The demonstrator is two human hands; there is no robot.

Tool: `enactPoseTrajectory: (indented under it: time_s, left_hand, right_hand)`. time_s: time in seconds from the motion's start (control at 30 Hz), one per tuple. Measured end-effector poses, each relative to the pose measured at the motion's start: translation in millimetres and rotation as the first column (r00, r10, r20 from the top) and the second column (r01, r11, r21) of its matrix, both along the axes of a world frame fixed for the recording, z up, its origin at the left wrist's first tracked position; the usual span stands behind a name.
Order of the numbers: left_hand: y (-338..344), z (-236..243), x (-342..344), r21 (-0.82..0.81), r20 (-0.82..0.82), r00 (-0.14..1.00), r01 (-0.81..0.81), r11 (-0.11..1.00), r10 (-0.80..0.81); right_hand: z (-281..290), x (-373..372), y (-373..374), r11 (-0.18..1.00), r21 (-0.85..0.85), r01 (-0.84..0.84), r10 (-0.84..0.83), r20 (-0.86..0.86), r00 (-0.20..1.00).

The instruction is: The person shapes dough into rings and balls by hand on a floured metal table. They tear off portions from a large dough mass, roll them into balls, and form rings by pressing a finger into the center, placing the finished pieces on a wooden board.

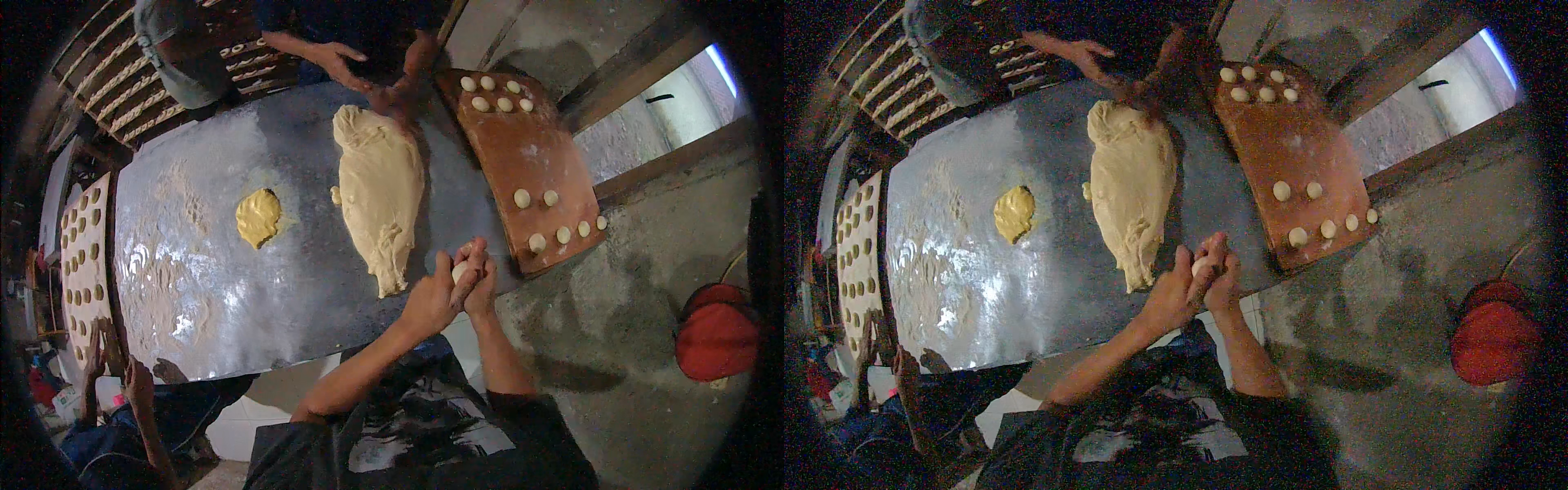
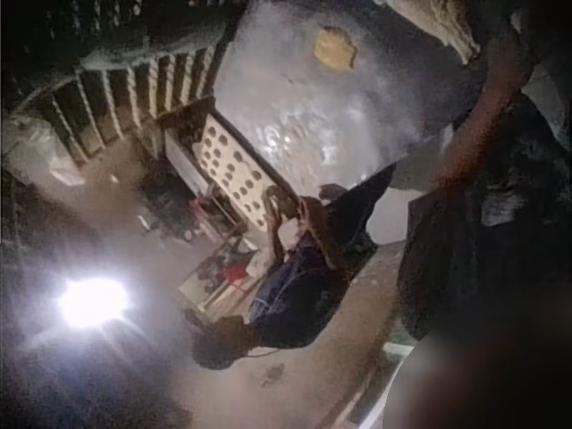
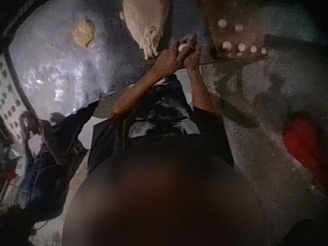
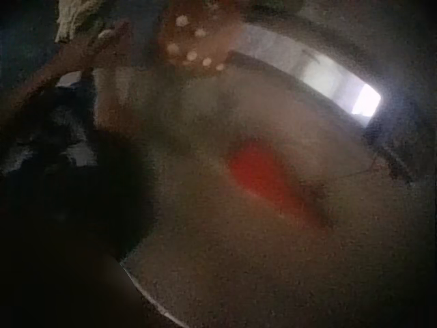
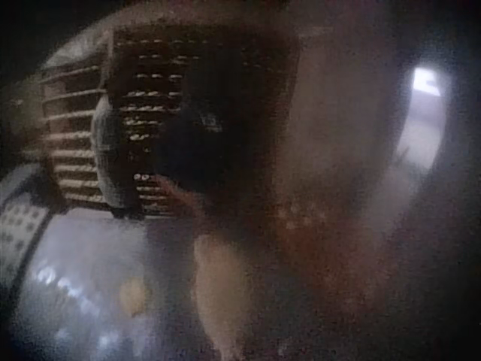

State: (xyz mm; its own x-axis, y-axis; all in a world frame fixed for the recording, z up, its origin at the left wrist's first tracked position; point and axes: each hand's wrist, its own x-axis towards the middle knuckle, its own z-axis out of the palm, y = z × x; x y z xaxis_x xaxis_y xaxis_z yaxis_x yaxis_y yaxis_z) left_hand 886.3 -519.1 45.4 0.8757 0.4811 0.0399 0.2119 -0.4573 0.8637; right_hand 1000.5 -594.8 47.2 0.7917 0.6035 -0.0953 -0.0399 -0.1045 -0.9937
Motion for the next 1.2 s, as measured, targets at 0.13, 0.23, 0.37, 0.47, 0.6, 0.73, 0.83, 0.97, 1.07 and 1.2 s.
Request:
enactPoseTrajectory:
  time_s: [0.13, 0.23, 0.37, 0.47, 0.6, 0.73, 0.83, 0.97, 1.07, 1.2]
  left_hand:
    - [12, -7, -1, 0.176, 0.154, 0.98, 0.096, 0.98, -0.123]
    - [39, -26, 5, 0.336, -0.079, 0.996, 0.073, 0.939, -0.049]
    - [144, -13, 7, 0.387, -0.341, 0.869, -0.218, 0.896, 0.359]
    - [137, -56, 5, 0.801, 0.053, 0.931, -0.255, 0.541, 0.361]
    - [115, -48, 5, 0.642, 0.197, 0.936, -0.349, 0.682, 0.293]
    - [136, -61, -22, 0.502, 0.056, 0.988, -0.154, 0.851, 0.146]
    - [124, -13, -24, 0.348, -0.121, 0.982, -0.092, 0.933, 0.142]
    - [116, -4, -35, 0.259, -0.082, 0.95, -0.27, 0.927, 0.3]
    - [105, -29, -65, 0.212, 0.249, 0.871, -0.476, 0.854, 0.423]
    - [89, -20, -75, 0.067, 0.279, 0.822, -0.532, 0.844, 0.496]
  right_hand:
    - [3, -33, 11, 0.964, -0.043, 0.261, -0.264, -0.242, 0.934]
    - [10, -58, -9, 0.969, -0.083, 0.233, -0.246, -0.4, 0.883]
    - [-8, -76, -83, 0.833, -0.546, -0.091, 0.473, 0.617, 0.629]
    - [-61, -8, -38, 0.745, -0.626, 0.232, 0.594, 0.78, 0.196]
    - [-87, 28, 47, 0.677, -0.612, 0.409, 0.499, 0.79, 0.356]
    - [-84, -6, -27, 0.812, -0.557, -0.175, 0.51, 0.531, 0.676]
    - [-86, 53, -10, 0.759, -0.627, 0.174, 0.489, 0.726, 0.483]
    - [-112, 8, 6, 0.796, -0.602, 0.068, 0.526, 0.741, 0.417]
    - [-89, 23, -10, 0.745, -0.652, 0.142, 0.501, 0.686, 0.527]
    - [-88, 24, 47, 0.807, -0.491, 0.327, 0.301, 0.82, 0.487]
